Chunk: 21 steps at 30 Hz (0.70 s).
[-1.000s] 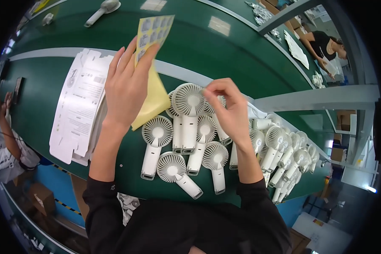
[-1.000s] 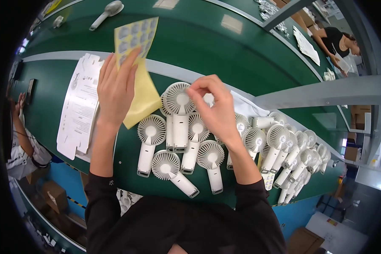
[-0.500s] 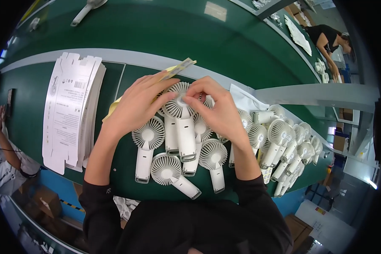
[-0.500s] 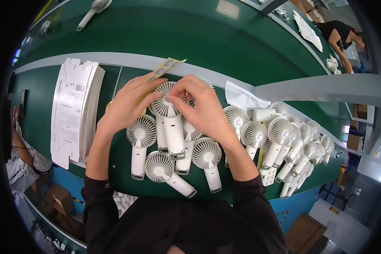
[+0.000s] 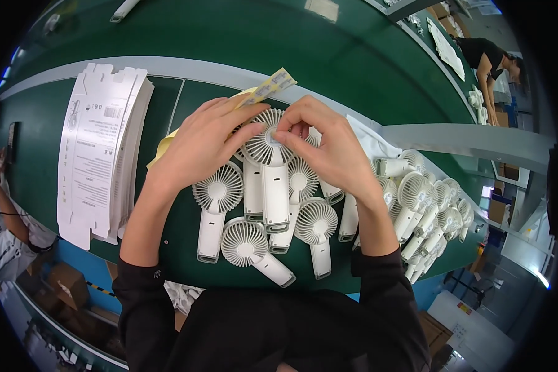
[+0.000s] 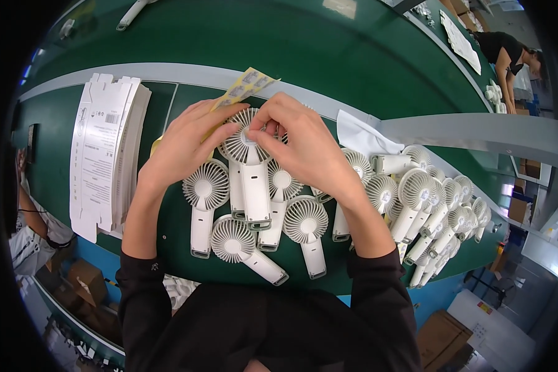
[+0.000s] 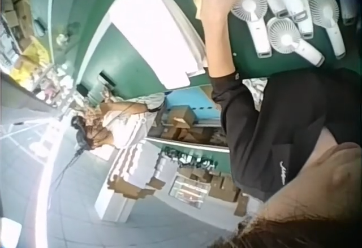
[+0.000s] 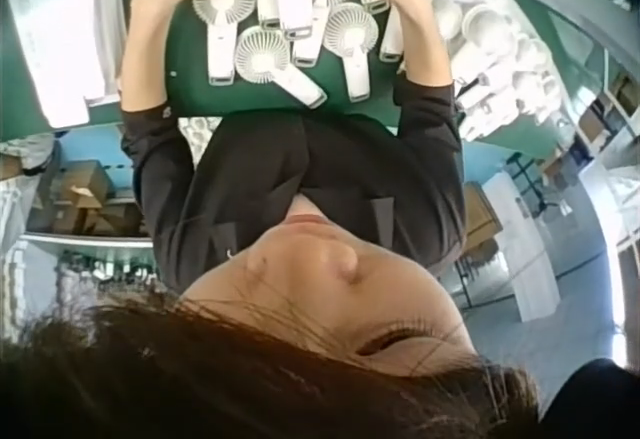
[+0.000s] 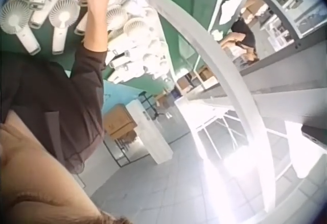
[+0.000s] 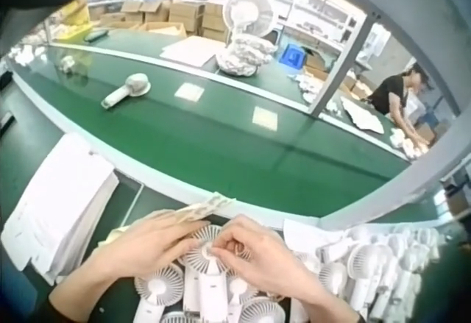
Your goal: Applying small circular brand or specification stickers to the center hub of handheld portable fans on an assembly line.
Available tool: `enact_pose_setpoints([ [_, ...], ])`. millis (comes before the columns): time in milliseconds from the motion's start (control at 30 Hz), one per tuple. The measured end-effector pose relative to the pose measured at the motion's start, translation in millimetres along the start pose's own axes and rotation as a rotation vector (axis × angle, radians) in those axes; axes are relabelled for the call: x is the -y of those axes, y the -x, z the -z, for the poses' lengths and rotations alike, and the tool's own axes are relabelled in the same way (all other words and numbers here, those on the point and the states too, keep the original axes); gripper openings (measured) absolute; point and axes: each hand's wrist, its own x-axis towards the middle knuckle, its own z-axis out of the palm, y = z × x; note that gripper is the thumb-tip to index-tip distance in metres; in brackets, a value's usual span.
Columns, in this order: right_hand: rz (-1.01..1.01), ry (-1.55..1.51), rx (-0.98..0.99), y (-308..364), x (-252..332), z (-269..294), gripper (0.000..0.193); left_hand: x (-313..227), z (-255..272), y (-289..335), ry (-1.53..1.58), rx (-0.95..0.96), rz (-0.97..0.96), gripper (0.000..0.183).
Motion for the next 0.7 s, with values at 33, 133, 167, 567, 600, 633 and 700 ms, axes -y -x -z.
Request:
enact_pose_setpoints([
  [33,0.009,0.001,0.002,-0.1,-0.5,0.0,0.012,0.3,-0.3,0.1,-0.005,-0.009,-0.012,0.034],
  [133,0.022,-0.001,-0.001,-0.1,-1.7,-0.8,0.012,1.4,-1.1,0.3,-0.030,-0.006,-0.016,0.034],
  [167,0.012,0.013,-0.007,0.0,-2.2,-1.2,0.012,1.8,-1.2,0.4,-0.028,-0.004,-0.015,0.034],
  [567,0.102,0.096,-0.036,3.7,-4.8,-6.7,0.011,0.9,-1.5,0.7,0.003,-0.011,-0.002,0.034],
  [600,0.126,0.090,-0.035,4.0,-4.8,-7.1,0.011,0.8,-1.4,0.7,-0.001,-0.013,-0.002,0.034],
  [633,0.113,0.083,-0.046,4.3,-4.9,-7.3,0.011,0.7,-1.5,0.8,-0.007,-0.014,-0.008,0.034],
  [700,0.101,0.077,-0.054,4.3,-5.3,-7.1,0.011,0.6,-1.9,0.9,-0.005,-0.028,-0.010,0.034],
])
